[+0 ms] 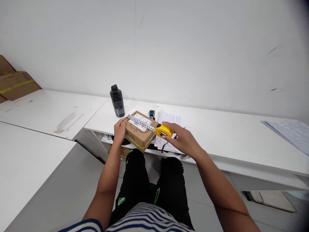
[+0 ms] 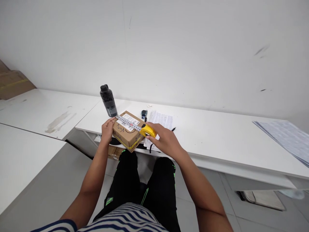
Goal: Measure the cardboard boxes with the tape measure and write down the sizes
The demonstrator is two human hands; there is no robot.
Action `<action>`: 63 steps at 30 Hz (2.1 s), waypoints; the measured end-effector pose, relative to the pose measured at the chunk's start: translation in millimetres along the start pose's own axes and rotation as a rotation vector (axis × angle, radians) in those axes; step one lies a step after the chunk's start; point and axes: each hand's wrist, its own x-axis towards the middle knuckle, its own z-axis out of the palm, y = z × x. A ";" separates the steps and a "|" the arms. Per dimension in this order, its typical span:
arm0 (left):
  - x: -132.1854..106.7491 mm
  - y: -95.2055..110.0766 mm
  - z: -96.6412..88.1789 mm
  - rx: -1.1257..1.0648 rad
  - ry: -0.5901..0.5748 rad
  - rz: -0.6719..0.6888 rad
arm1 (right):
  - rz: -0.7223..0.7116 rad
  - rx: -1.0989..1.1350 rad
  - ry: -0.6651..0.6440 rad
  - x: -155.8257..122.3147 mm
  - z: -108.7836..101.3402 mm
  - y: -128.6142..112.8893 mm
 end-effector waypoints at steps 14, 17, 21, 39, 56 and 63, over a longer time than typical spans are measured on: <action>-9.9 5.8 -1.9 0.017 -0.009 -0.005 | -0.018 0.042 0.000 46.5 20.9 -25.3; -10.7 4.5 -1.8 0.009 -0.010 -0.008 | -0.046 -0.003 0.010 45.9 23.3 -24.7; -11.0 4.0 -1.9 0.004 0.000 -0.015 | -0.033 -0.063 0.018 37.4 23.6 -16.2; -7.0 7.0 -1.4 0.062 0.042 0.019 | -0.100 -0.208 -0.114 135.1 83.0 -51.1; -29.9 13.1 36.7 0.280 0.390 0.445 | 0.525 0.824 0.420 51.1 87.8 46.1; -12.4 9.4 29.7 0.583 0.385 0.495 | 0.636 0.344 0.248 43.1 106.3 66.5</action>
